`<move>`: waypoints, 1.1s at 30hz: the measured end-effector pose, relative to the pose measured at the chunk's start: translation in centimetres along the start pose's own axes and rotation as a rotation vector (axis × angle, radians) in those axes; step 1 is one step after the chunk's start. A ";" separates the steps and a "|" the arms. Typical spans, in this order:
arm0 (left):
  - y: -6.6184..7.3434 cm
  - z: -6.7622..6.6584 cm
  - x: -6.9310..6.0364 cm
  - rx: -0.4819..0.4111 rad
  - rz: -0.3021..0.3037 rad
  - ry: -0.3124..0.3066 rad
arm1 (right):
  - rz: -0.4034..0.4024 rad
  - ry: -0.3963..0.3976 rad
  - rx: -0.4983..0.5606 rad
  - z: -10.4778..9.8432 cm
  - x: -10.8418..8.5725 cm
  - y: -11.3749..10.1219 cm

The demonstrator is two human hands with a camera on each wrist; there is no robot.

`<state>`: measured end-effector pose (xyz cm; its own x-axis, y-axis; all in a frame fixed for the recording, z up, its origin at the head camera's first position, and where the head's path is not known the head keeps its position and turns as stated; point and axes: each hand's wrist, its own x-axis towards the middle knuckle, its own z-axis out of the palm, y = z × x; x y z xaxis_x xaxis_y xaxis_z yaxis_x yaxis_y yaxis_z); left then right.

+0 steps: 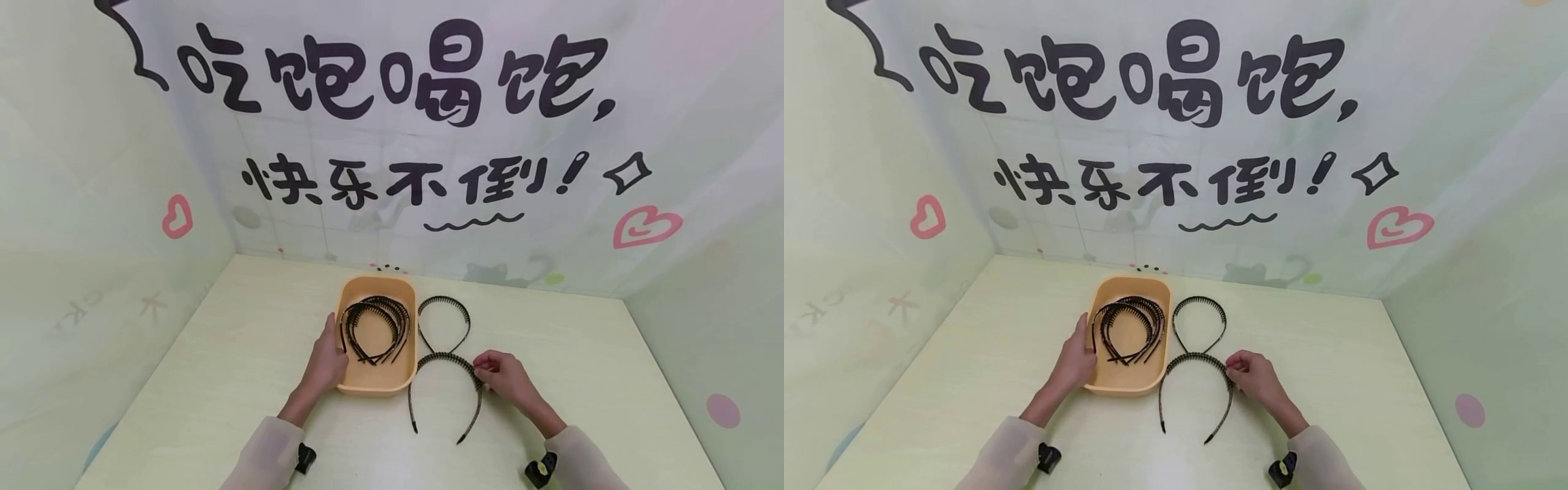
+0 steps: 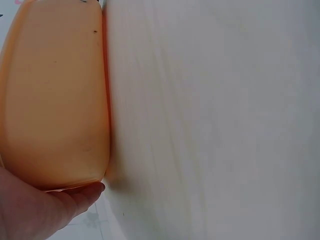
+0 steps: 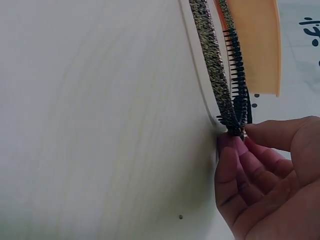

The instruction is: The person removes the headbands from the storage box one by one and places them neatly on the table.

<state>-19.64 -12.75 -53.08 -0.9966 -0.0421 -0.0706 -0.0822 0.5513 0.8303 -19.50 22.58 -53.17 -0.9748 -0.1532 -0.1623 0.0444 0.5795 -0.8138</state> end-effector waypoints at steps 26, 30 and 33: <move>-0.1 -0.1 0.0 -0.008 0.006 -0.001 | -0.103 -0.063 0.354 3.1 4.3 -10.3; -0.1 -0.1 0.0 -0.018 0.007 -0.003 | -0.138 -0.117 0.270 4.5 4.9 -12.2; -0.1 0.0 0.0 -0.017 0.006 -0.004 | -0.131 -0.151 0.214 5.5 5.1 -13.0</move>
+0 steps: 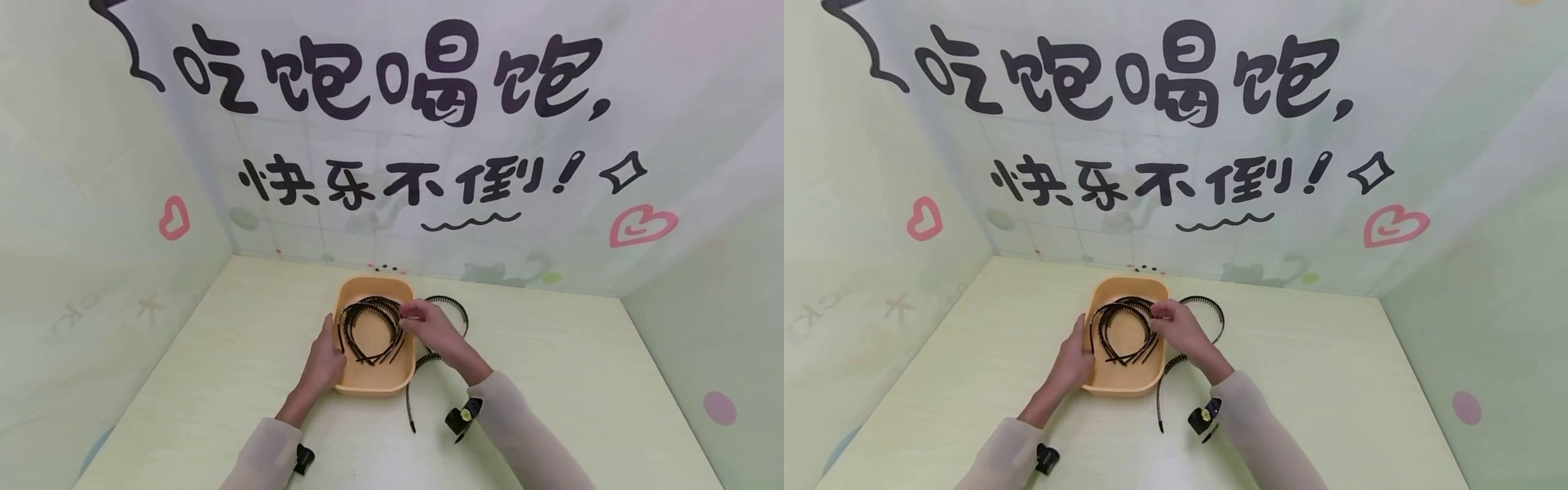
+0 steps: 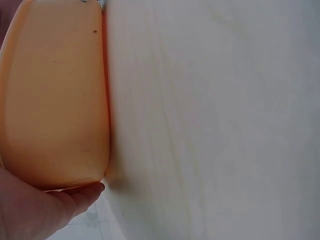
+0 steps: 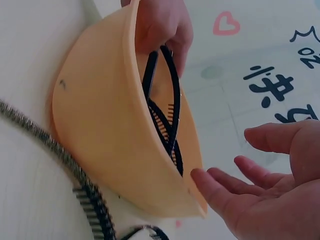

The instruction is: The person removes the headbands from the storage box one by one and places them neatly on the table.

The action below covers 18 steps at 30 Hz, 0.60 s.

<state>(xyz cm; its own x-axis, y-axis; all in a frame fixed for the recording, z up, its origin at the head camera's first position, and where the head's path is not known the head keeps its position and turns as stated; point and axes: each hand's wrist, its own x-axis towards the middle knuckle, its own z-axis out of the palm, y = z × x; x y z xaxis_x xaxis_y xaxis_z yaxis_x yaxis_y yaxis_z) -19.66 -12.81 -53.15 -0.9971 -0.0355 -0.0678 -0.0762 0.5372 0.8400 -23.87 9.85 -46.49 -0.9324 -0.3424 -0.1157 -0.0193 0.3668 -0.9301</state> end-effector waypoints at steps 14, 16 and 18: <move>0.0 -0.1 -0.1 -0.007 0.002 -0.002 | 0.114 -0.090 0.074 3.4 1.4 -0.4; 0.1 -0.1 -0.1 -0.008 0.007 -0.001 | 0.122 -0.090 0.057 3.7 1.5 -0.3; 0.1 -0.1 -0.1 -0.005 0.009 -0.003 | 0.125 -0.090 0.041 4.0 1.7 -0.4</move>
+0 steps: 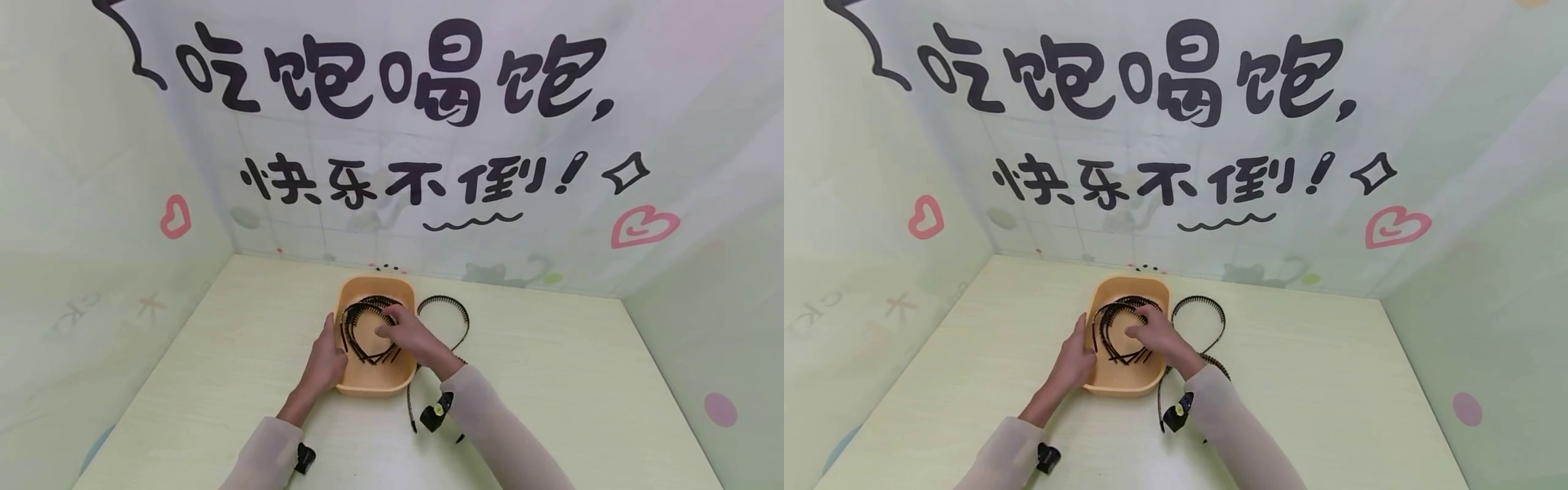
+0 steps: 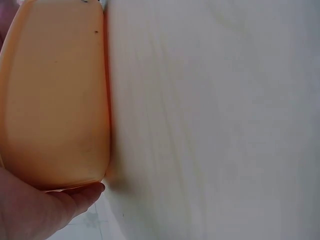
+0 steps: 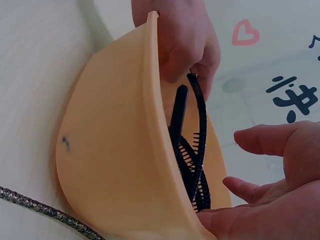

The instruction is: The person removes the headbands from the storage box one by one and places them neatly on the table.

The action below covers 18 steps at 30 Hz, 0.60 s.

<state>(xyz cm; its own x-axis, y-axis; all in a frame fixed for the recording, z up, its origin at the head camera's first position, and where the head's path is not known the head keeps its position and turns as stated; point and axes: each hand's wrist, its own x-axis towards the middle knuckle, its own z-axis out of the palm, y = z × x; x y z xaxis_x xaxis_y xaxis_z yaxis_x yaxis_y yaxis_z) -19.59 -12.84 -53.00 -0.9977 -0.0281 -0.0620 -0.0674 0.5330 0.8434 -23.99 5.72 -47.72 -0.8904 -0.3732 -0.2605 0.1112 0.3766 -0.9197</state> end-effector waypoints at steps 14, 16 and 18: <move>0.0 0.0 0.0 -0.002 0.008 0.001 | 0.050 0.014 0.011 0.4 0.4 -0.6; 0.0 0.0 0.0 0.000 0.009 0.001 | 0.051 0.021 0.003 0.4 0.5 -0.5; 0.0 0.0 0.0 0.003 0.006 0.001 | 0.049 0.028 -0.017 0.4 0.5 -0.5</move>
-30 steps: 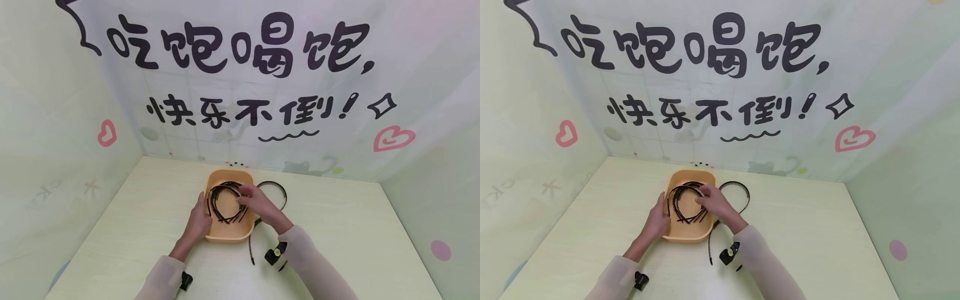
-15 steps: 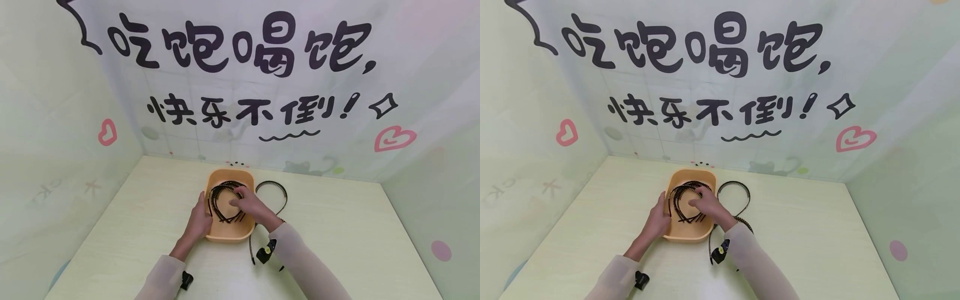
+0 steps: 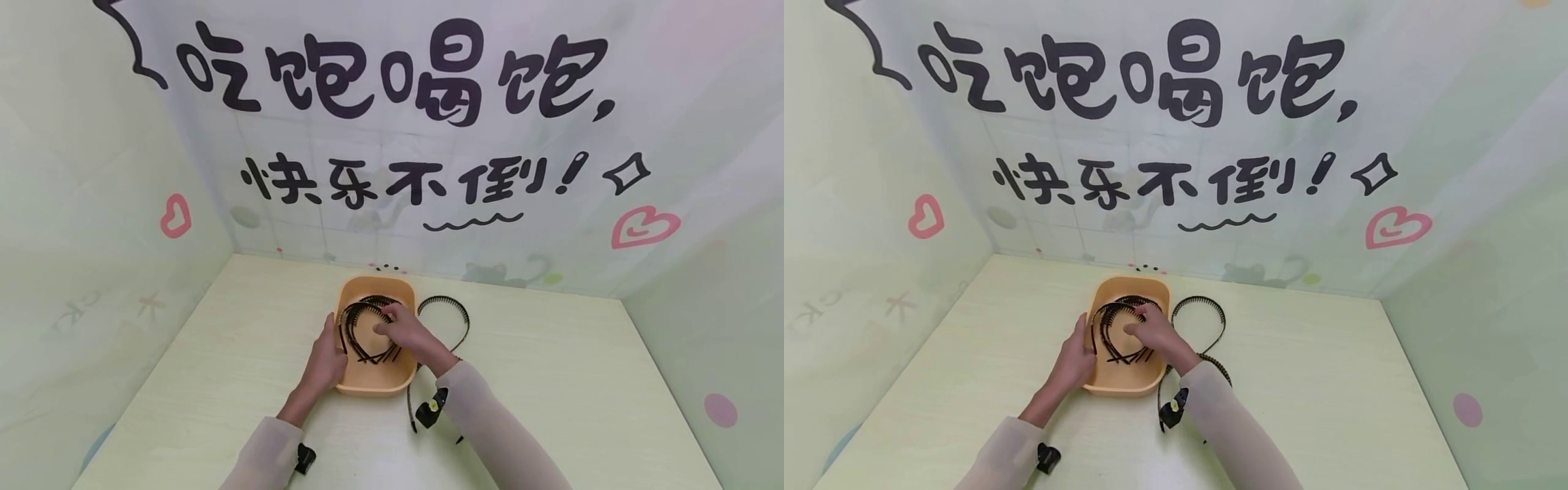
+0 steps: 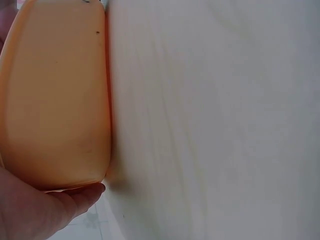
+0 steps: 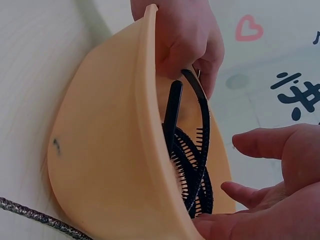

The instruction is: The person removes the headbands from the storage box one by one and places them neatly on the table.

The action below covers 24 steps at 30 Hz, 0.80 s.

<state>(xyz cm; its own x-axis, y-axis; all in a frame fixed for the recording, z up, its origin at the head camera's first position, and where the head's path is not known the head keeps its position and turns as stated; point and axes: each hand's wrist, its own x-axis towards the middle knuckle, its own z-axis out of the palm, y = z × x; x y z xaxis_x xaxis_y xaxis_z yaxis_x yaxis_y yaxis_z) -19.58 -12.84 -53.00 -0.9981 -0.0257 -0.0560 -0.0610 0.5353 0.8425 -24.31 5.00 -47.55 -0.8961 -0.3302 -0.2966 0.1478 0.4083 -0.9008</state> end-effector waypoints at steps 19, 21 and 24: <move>-0.1 0.2 0.1 0.028 0.019 0.010 | 0.050 0.023 -0.124 1.0 0.8 0.2; -0.1 0.2 0.2 0.026 0.016 0.012 | 0.055 0.019 -0.136 1.0 0.9 0.2; -0.1 0.2 0.2 0.025 0.011 0.015 | 0.065 0.012 -0.115 1.1 1.0 0.1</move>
<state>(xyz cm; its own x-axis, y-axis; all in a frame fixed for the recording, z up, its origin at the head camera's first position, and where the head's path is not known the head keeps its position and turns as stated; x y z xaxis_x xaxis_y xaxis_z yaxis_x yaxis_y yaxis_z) -19.74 -12.76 -53.18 -0.9988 -0.0324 -0.0379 -0.0495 0.5566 0.8293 -24.77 3.79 -48.25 -0.8915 -0.2897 -0.3484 0.1570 0.5237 -0.8373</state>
